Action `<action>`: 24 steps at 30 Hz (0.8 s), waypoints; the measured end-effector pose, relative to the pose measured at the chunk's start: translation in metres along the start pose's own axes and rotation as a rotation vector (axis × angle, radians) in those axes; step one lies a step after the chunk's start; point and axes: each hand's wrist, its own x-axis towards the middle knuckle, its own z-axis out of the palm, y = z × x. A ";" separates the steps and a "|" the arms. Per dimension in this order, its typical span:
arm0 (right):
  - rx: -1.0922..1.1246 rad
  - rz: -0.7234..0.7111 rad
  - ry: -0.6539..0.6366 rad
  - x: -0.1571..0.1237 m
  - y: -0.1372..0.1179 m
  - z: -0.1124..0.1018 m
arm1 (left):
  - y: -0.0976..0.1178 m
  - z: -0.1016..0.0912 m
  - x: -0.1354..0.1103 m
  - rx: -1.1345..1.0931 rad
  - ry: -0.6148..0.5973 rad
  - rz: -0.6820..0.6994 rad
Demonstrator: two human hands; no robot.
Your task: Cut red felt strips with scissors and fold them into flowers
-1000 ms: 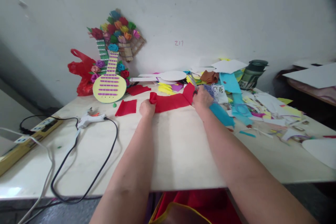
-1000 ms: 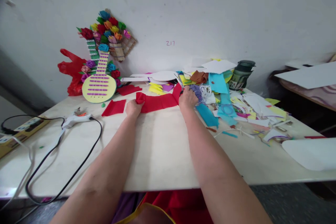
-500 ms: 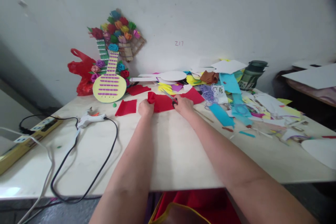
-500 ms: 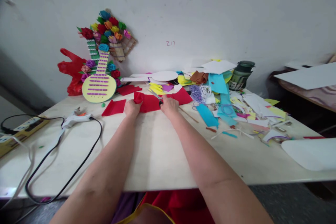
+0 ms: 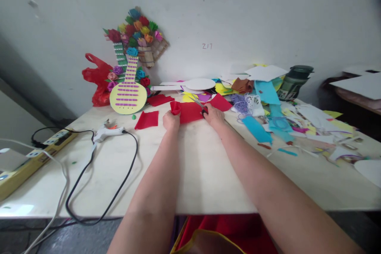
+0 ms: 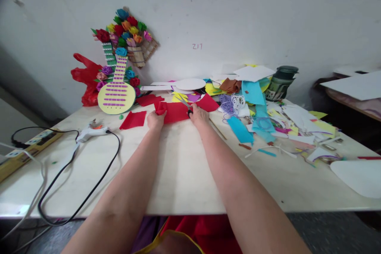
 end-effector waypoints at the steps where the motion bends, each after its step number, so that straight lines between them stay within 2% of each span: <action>1: 0.005 0.003 0.001 0.000 0.000 0.000 | -0.001 0.000 0.001 -0.018 0.000 -0.003; 5: 0.007 0.011 0.027 -0.003 -0.002 -0.003 | -0.004 0.000 0.004 -0.065 0.001 -0.011; 13: 0.058 -0.015 0.214 -0.014 -0.009 -0.015 | -0.005 0.002 0.010 -0.169 0.007 0.012; 17: 0.182 -0.024 0.190 -0.017 -0.018 -0.017 | -0.005 0.003 0.014 -0.204 0.021 -0.023; 20: 0.423 -0.050 0.018 -0.018 -0.024 -0.021 | -0.007 0.004 0.018 -0.246 0.027 -0.033; 24: 0.842 -0.201 -0.473 -0.020 -0.014 -0.036 | -0.011 0.008 0.025 -0.400 0.009 -0.025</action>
